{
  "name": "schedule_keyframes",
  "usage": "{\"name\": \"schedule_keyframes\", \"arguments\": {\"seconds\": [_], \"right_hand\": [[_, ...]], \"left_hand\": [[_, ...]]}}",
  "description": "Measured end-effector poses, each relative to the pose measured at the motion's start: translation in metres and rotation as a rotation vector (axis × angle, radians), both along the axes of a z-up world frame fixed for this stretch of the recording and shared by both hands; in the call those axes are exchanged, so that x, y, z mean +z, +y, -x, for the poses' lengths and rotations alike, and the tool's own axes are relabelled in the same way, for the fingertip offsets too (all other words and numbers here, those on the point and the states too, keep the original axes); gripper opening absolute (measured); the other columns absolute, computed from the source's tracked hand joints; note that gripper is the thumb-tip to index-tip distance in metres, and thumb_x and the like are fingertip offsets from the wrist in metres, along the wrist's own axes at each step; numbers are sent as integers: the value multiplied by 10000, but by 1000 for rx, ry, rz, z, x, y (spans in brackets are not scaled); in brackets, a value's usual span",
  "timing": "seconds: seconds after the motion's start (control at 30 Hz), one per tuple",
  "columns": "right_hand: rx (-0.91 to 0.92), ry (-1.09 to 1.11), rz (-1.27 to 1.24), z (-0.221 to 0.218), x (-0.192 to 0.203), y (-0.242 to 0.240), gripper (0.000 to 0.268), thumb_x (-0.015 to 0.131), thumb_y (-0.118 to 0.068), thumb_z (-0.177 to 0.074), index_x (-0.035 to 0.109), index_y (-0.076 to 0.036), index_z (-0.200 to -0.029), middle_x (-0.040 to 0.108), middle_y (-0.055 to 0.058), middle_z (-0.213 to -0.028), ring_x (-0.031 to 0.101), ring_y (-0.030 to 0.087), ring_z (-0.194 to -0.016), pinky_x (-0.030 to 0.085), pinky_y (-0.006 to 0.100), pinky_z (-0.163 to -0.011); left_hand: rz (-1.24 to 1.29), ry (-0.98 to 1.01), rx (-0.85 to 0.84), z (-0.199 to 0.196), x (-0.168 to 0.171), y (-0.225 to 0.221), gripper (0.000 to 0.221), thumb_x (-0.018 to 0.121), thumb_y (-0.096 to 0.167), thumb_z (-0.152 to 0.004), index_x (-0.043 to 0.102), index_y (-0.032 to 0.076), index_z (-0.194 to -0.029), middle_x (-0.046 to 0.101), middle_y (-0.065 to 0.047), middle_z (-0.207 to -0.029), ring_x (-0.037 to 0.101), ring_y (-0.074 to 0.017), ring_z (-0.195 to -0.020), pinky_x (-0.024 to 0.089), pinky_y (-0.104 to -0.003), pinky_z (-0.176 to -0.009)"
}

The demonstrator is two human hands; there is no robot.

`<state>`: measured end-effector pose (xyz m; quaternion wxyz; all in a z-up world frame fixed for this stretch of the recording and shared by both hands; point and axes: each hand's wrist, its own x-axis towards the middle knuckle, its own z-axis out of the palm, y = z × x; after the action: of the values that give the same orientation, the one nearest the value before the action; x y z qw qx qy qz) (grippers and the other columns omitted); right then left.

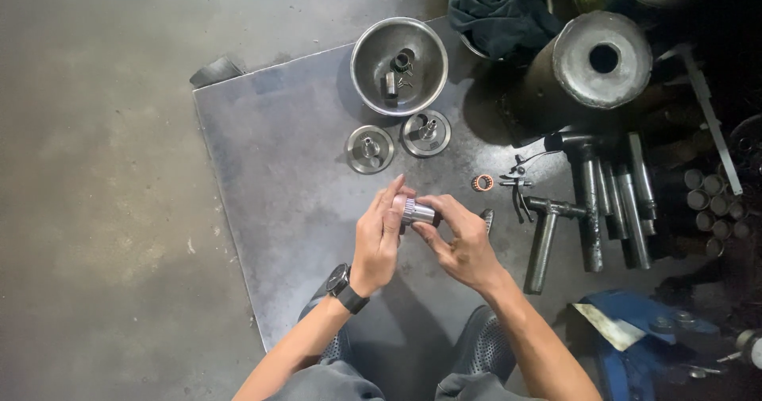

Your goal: Inspecting and assembling motorcycle connecting rod needle bearings and piston pins on a workbench.

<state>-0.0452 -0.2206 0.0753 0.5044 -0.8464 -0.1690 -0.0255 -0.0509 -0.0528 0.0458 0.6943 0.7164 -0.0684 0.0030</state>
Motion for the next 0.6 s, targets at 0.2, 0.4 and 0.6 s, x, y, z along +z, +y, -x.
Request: {"name": "schedule_keyframes", "arguments": {"seconds": [0.2, 0.4, 0.6], "right_hand": [[-33, -7, -74, 7, -4, 7, 363, 756, -82, -918, 618, -1, -1244, 707, 127, -1100, 738, 228, -984, 601, 318, -821], [-20, 57, -35, 6, -1, 4, 347, 769, -49, -893, 638, 3, -1209, 721, 119, -1062, 737, 223, -935, 573, 319, -805], [-39, 55, 9, 7, 1, 9, 350, 775, -60, -892, 625, 12, -1200, 707, 127, -1058, 736, 231, -938, 577, 318, -790]], "left_hand": [[203, 243, 92, 6, -7, -7, 527, 391, 311, -1077, 517, 3, -1486, 681, -93, -1182, 575, -114, -714, 479, -255, -581], [-2, 26, 58, 5, -5, -6, 465, 416, 307, -1147, 552, -31, -1436, 692, -124, -1189, 681, -180, -1018, 548, -298, -901], [46, 50, 109, 8, -7, -7, 479, 409, 309, -1139, 552, -33, -1443, 692, -130, -1164, 675, -183, -1026, 548, -304, -920]]}}
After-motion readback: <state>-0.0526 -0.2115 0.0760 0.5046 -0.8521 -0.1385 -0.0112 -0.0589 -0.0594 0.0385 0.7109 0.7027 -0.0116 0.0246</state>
